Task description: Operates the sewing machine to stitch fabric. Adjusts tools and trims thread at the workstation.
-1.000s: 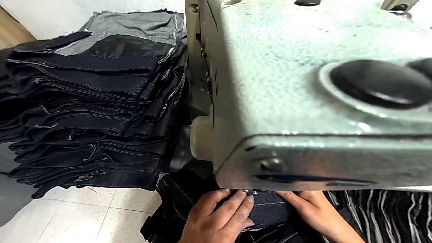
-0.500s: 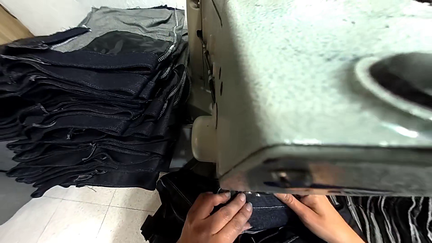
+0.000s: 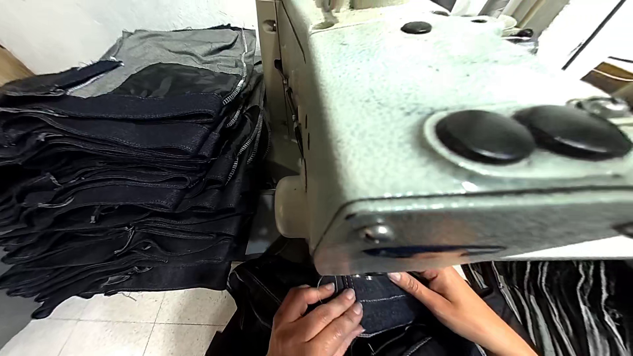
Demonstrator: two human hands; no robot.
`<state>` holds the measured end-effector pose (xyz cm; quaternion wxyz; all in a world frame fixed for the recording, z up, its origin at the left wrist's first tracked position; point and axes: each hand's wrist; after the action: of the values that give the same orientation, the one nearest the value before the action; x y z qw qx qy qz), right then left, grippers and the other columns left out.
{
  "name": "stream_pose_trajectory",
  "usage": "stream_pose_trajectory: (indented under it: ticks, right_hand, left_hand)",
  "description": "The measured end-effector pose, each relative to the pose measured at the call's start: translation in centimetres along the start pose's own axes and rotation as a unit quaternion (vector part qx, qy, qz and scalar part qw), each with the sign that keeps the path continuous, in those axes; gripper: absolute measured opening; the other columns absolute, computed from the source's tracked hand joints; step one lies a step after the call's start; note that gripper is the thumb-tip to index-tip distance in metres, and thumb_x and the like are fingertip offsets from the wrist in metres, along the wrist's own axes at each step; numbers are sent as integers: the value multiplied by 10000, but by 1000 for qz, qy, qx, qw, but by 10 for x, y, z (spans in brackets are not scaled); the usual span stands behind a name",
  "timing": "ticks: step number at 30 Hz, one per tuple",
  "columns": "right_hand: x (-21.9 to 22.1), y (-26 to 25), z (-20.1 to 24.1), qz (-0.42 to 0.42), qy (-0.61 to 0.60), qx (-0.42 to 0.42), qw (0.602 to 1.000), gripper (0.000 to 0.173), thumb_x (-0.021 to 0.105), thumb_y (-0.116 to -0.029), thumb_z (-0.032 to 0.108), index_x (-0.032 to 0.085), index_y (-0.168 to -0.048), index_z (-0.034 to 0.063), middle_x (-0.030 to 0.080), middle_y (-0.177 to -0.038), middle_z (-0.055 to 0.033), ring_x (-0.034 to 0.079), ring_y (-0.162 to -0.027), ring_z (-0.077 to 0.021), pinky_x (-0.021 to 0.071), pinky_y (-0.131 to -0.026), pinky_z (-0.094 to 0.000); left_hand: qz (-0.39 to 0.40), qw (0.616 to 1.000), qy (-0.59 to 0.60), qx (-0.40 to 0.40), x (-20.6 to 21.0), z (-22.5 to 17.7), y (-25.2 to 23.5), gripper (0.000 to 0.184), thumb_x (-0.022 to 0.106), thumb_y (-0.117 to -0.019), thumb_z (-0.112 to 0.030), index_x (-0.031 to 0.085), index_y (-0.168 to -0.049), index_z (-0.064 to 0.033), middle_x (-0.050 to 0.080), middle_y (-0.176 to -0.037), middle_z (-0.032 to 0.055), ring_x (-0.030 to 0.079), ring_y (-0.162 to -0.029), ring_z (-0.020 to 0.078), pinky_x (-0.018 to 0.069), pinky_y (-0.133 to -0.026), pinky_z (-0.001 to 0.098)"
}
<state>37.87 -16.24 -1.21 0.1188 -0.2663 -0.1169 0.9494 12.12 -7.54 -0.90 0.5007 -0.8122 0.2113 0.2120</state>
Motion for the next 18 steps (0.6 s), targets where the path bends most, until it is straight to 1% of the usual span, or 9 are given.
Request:
stream_pose_trajectory:
  ticks: [4, 6, 8, 10, 12, 14, 15, 17, 18]
  right_hand:
    - [-1, 2, -1, 2, 11, 16, 1000, 389, 537, -1032, 478, 723, -949, 147, 691, -798, 90, 617, -751, 92, 504, -678, -136]
    - [-2, 1, -1, 7, 11, 21, 1000, 405, 538, -1032, 480, 719, -935, 131, 676, -774, 77, 603, -721, 73, 493, -658, -152]
    - [-2, -1, 0, 9, 7, 29, 1000, 405, 546, -1026, 487, 720, -922, 137, 665, -767, 83, 590, -706, 69, 484, -646, -156]
    - [-1, -3, 3, 10, 4, 32, 999, 401, 555, -1018, 495, 731, -925, 148, 669, -783, 91, 595, -726, 70, 489, -665, -160]
    - [1, -6, 7, 11, 3, 31, 999, 403, 555, -1012, 504, 738, -931, 154, 677, -794, 95, 600, -740, 73, 493, -678, -165]
    - [3, -7, 12, 16, 5, 28, 999, 412, 545, -1016, 507, 737, -924, 153, 676, -788, 90, 600, -732, 66, 490, -671, -173]
    - [3, -7, 13, 21, 3, 27, 999, 413, 541, -1022, 494, 732, -913, 145, 668, -777, 81, 591, -718, 58, 480, -657, -177]
    - [4, -8, 16, 29, -1, 25, 999, 418, 539, -1031, 464, 720, -891, 115, 647, -747, 53, 569, -681, 36, 460, -628, -190]
    - [5, -12, 17, 20, 3, 28, 999, 411, 549, -1025, 456, 719, -878, 112, 641, -731, 50, 567, -670, 28, 461, -623, -201]
  left_hand:
    - [47, 994, 94, -42, -13, -3, -4, 153, 686, -987, -248, 794, -1044, -157, 766, -1141, -20, 609, -1246, 126, 424, -1104, 258]
    - [46, 985, 140, -90, -26, 1, -11, 160, 668, -999, -244, 778, -993, -128, 768, -1090, 11, 636, -1213, 133, 473, -1086, 282]
    - [11, 980, 108, -169, -35, 9, -22, 214, 649, -1004, -304, 760, -982, -123, 765, -1058, -3, 651, -1151, 87, 506, -1026, 277]
    - [20, 967, 59, -245, -33, 24, -33, 357, 622, -986, -372, 733, -1084, -47, 745, -1071, 53, 674, -1098, 96, 548, -983, 316]
    - [133, 934, 85, -319, -32, 34, -43, 485, 598, -987, -410, 680, -1234, 0, 721, -1167, 115, 664, -1156, 148, 524, -1037, 392]
    - [255, 899, 125, -332, -33, 39, -52, 492, 542, -1026, -435, 664, -1252, -16, 713, -1173, 115, 650, -1170, 163, 498, -1053, 427]
    - [268, 898, 138, -321, -33, 39, -52, 470, 541, -1028, -435, 680, -1224, -31, 722, -1140, 92, 659, -1137, 140, 511, -1029, 410]
    - [221, 914, 159, -301, -31, 36, -48, 386, 581, -1013, -376, 706, -1142, -35, 737, -1052, 43, 680, -1039, 65, 550, -963, 323]
    - [183, 923, 159, -300, -28, 35, -47, 336, 603, -999, -313, 715, -1107, -16, 740, -1030, 46, 685, -1015, 50, 557, -944, 294]
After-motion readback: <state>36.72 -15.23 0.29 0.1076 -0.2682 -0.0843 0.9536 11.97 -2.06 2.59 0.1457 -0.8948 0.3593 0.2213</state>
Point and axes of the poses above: each hand's wrist, its own y-axis away from the middle knuckle, its own x-axis out of the palm, z = x × y
